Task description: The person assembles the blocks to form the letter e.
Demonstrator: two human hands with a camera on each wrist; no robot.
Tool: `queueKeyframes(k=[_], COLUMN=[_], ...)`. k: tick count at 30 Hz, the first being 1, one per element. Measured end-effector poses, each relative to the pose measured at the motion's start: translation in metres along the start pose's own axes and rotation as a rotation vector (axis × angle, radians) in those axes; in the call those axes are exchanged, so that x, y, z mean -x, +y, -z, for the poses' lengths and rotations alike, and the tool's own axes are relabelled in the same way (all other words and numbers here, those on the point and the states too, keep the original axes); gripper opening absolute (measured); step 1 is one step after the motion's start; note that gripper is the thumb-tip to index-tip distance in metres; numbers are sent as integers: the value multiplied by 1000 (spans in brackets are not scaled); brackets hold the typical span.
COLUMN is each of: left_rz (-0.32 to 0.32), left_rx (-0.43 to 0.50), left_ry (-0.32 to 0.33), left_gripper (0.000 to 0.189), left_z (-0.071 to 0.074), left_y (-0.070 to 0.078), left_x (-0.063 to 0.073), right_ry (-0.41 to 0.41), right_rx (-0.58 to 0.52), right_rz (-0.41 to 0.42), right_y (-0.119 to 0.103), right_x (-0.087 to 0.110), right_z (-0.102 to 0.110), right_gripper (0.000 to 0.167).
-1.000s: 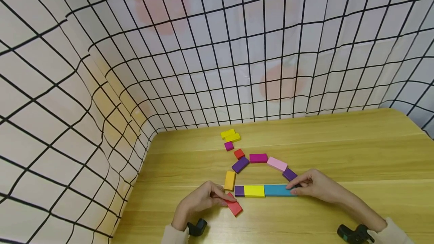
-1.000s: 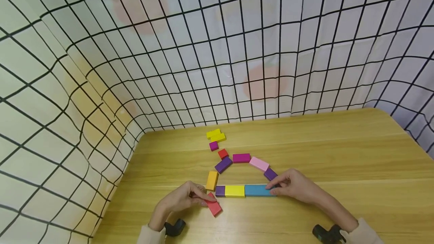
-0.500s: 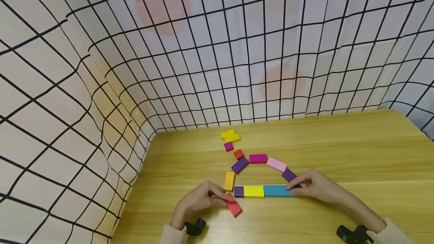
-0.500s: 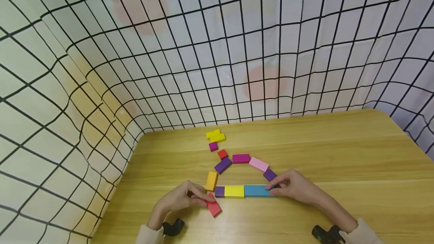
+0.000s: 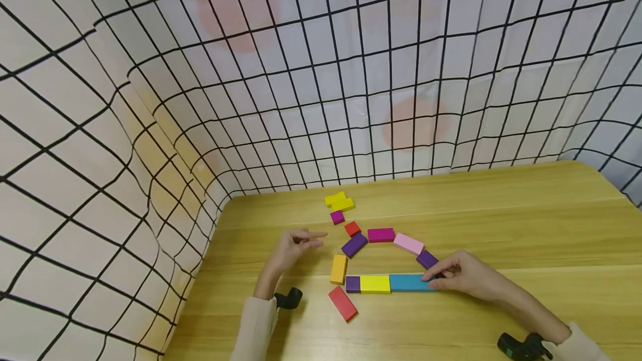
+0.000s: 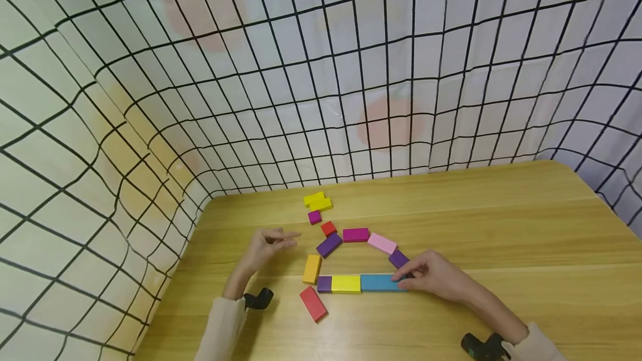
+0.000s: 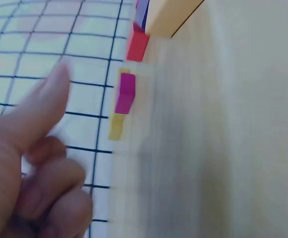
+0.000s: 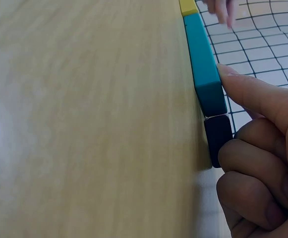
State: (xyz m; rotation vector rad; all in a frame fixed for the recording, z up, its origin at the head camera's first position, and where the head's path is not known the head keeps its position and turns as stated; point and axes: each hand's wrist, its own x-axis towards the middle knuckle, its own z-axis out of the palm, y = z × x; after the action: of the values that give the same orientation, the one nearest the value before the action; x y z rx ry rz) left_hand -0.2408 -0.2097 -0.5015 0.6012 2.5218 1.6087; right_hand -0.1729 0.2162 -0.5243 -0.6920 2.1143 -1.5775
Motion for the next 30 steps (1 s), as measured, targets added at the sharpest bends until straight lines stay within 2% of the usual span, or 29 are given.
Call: queueKeyframes(k=[2,4,5,7,12,16,19,21,26,30], left_rz=[39,79,103,131,158,209,262,275,237,220], left_rx=[-17,-17,-17,-25,-124,-174,-171,-162,-174,-185], left_ry=[126,225,257,282,230,178,154,141,128,148], left_gripper=[21,21,21,24,30,32,31,31,29,28], left_z=[-1,-1,-2,-1,2,2,0,-2,-6,-7], left_y=[-3,-5,-6,-6,-2,-6,-12,-15,-19,-22], left_x=[-17,-35,-42,-57,-87,-103,-108,-110,-113,-112], right_ry=[2,4,5,6,7,9,4,4,9,5], right_rx=[-4,-6,-4,-1,5,2,-3,-4,2,2], right_rz=[-1,-5,-6,-6,0,-6,-12,-12,-11,-6], right_y=[0,-1,-1,-1,-1,0,0,-1,-1,-1], right_x=[1,1,1,2,2,2,2,2,2,1], right_z=[1,1,1,2,1,0,-1,-2,-1,0], right_gripper=[19,19,19,18,18,18,18,18,18,18])
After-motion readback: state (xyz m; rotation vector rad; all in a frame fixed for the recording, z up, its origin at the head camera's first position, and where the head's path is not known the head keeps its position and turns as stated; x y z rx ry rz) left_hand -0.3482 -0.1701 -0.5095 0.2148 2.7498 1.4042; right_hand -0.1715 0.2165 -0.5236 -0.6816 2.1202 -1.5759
